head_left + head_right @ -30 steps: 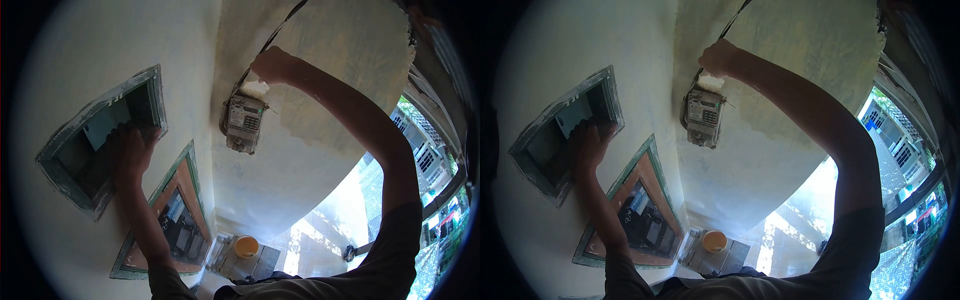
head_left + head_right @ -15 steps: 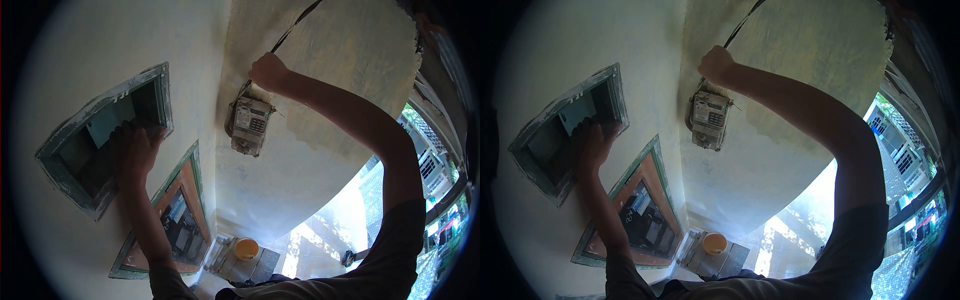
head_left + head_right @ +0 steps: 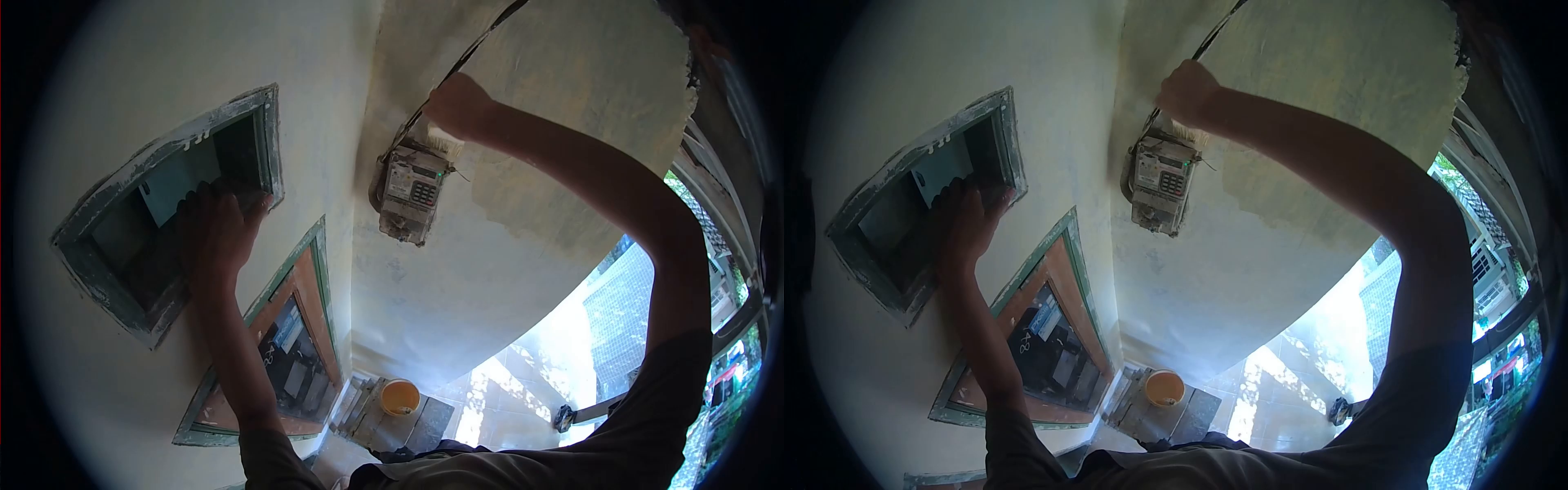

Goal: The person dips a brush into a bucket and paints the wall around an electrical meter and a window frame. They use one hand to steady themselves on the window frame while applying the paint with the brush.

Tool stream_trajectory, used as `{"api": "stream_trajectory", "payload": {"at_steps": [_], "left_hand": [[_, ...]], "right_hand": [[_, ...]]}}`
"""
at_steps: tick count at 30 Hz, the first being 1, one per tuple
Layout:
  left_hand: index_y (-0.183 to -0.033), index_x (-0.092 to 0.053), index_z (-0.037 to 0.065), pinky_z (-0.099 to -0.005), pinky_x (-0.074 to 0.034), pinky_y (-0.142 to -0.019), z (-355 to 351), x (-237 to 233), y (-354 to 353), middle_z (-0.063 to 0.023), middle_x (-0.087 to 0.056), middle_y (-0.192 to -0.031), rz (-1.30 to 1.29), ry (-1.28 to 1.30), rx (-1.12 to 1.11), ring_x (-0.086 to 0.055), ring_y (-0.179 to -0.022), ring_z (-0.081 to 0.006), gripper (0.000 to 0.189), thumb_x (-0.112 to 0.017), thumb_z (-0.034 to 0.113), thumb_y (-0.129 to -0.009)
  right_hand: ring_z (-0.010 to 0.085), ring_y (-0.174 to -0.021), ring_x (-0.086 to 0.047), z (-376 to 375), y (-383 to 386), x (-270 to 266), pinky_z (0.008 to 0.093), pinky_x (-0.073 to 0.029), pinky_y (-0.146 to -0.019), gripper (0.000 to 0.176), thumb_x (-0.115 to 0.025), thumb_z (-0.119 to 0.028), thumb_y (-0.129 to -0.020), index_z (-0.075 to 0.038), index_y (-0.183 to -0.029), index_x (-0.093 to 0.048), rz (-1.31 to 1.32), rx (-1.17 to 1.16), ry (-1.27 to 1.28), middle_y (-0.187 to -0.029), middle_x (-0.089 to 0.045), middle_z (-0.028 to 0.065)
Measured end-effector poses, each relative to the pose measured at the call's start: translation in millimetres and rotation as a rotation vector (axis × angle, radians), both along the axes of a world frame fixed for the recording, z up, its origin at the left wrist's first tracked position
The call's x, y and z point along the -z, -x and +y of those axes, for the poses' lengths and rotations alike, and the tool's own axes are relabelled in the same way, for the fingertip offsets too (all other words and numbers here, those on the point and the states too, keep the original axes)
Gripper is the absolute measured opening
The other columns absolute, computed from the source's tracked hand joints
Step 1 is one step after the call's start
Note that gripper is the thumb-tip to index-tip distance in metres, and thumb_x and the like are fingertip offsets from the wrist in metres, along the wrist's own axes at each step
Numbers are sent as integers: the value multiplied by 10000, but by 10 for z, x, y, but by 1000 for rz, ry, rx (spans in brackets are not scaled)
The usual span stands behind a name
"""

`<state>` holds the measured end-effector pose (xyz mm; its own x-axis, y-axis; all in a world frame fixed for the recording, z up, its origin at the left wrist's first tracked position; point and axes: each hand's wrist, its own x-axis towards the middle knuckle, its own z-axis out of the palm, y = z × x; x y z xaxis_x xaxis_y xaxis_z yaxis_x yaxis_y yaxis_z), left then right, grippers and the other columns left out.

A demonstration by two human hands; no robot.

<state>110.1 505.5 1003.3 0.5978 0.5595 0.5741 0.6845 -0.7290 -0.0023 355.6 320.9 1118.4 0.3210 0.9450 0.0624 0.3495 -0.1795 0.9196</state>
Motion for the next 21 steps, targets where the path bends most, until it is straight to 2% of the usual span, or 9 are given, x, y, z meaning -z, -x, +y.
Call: {"api": "stream_trajectory", "payload": {"at_steps": [3, 5, 9, 11, 15, 17, 18, 20, 21], "left_hand": [[-1029, -591, -26, -445, -450, -882, 40, 24, -21, -223, -587, -1000, -11, -14, -2, -579, -966, -364, 609, -511, 556, -868], [-1030, -592, -24, -445, -452, -879, 51, 44, -27, -223, -588, -997, -21, -7, 1, -580, -966, -364, 607, -517, 555, -865], [-1033, -593, -19, -445, -457, -872, 53, 29, -20, -225, -589, -999, -21, -7, 8, -582, -966, -362, 596, -530, 548, -860], [-1032, -593, -21, -446, -457, -873, 35, 18, -14, -225, -590, -998, -20, -18, 10, -583, -965, -362, 596, -531, 546, -859], [-1033, -590, -30, -446, -454, -879, -28, -26, 9, -226, -594, -995, -18, 13, -3, -584, -965, -365, 603, -531, 545, -860], [-988, -589, -23, -436, -442, -878, 2, 15, -7, -208, -591, -958, -39, -29, -7, -587, -926, -339, 580, -529, 540, -861], [-942, -588, -15, -427, -429, -878, 18, 48, -21, -189, -588, -921, -56, -63, -7, -589, -887, -313, 559, -527, 535, -862], [-941, -587, -15, -427, -429, -876, 55, 94, -35, -188, -588, -921, -64, -94, -4, -588, -883, -313, 561, -526, 537, -861], [-939, -586, -14, -426, -429, -874, 69, 104, -40, -187, -587, -920, -74, -126, 0, -587, -879, -314, 563, -524, 540, -860]], "right_hand": [[198, -765, -687, -94, -27, -170, 335, -504, -641, 74, -641, -138, -774, -145, -733, -702, -74, -71, -147, -768, -697, 56], [216, -719, -677, -141, -8, -268, 347, -506, -623, 23, -659, -130, -720, -109, -712, -665, -45, -97, -216, -711, -664, 70], [243, -709, -671, -230, 80, -233, 358, -504, -624, 101, -669, -183, -766, -93, -722, -661, -38, -178, -165, -696, -652, 78], [280, -710, -665, -311, 82, -227, 375, -502, -631, 197, -665, -248, -816, -65, -743, -655, 183, -132, -199, -698, -646, 100], [299, -709, -662, -507, -206, -117, 406, -504, -651, 273, -659, -302, -836, -39, -763, -647, 148, -152, -198, -715, -653, 119], [313, -738, -661, -635, -283, -74, 430, -503, -674, 292, -642, -305, -851, -20, -788, -641, 250, -10, -322, -732, -649, 152], [313, -738, -661, -714, -335, -24, 430, -503, -674, 292, -642, -305, -851, -20, -788, -641, 251, -10, -323, -732, -649, 152], [308, -759, -669, -868, -409, 107, 438, -510, -672, 291, -612, -277, -879, 4, -808, -632, 478, 71, -572, -779, -652, 181], [308, -759, -669, -919, -397, 169, 438, -510, -672, 291, -612, -277, -879, 4, -808, -632, 482, 71, -573, -779, -652, 181]]}}
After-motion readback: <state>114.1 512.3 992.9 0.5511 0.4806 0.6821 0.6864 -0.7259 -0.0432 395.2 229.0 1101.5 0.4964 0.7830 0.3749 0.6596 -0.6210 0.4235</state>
